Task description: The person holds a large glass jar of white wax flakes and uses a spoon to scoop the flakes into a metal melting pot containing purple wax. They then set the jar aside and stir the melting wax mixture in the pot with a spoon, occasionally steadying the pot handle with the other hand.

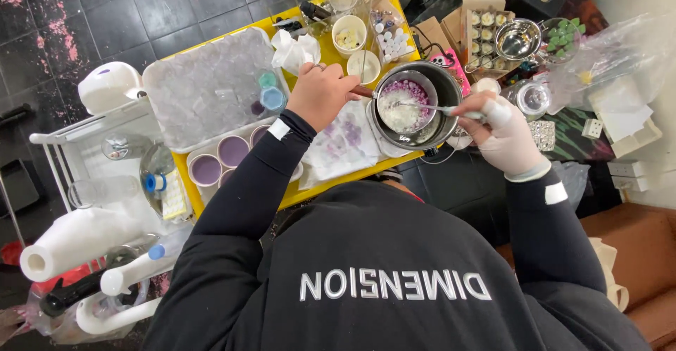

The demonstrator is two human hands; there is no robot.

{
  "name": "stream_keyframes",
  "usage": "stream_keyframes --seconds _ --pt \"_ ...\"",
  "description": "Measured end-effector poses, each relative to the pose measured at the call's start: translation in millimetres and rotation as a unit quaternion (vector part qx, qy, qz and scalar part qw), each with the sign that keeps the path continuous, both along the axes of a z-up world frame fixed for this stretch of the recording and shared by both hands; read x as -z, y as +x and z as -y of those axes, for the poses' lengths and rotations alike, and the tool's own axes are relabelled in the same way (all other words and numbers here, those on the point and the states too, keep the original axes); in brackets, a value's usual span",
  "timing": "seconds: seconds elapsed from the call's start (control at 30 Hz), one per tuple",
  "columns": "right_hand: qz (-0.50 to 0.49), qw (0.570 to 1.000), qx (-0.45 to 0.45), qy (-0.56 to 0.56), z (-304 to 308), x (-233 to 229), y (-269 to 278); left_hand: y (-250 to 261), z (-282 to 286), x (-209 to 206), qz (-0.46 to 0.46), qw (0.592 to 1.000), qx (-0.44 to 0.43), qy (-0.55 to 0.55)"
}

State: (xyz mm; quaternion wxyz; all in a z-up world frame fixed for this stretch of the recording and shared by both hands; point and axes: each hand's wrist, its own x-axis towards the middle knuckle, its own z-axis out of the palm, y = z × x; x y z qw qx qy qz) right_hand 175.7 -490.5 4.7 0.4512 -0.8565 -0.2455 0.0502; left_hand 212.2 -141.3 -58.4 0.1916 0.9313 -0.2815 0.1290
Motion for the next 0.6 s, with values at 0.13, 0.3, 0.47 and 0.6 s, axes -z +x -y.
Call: stream_keyframes --seconds 0.13,0.3,0.47,0.6 --pt "0.077 0.996 0.018 -0.030 1 6 2 -10 4 -2 -0.012 1.000 -0.020 -0.010" --pt "0.186 0.979 -0.056 -0.055 -2 8 17 -21 10 -1 -0.003 0.998 -0.061 -0.020" --pt "0.249 0.961 -0.083 -0.092 -5 -1 33 -30 15 -5 -0.011 0.995 -0.100 0.007" --pt "0.262 0.949 -0.097 -0.143 3 -7 31 -36 21 -6 -0.001 0.992 -0.126 0.004"
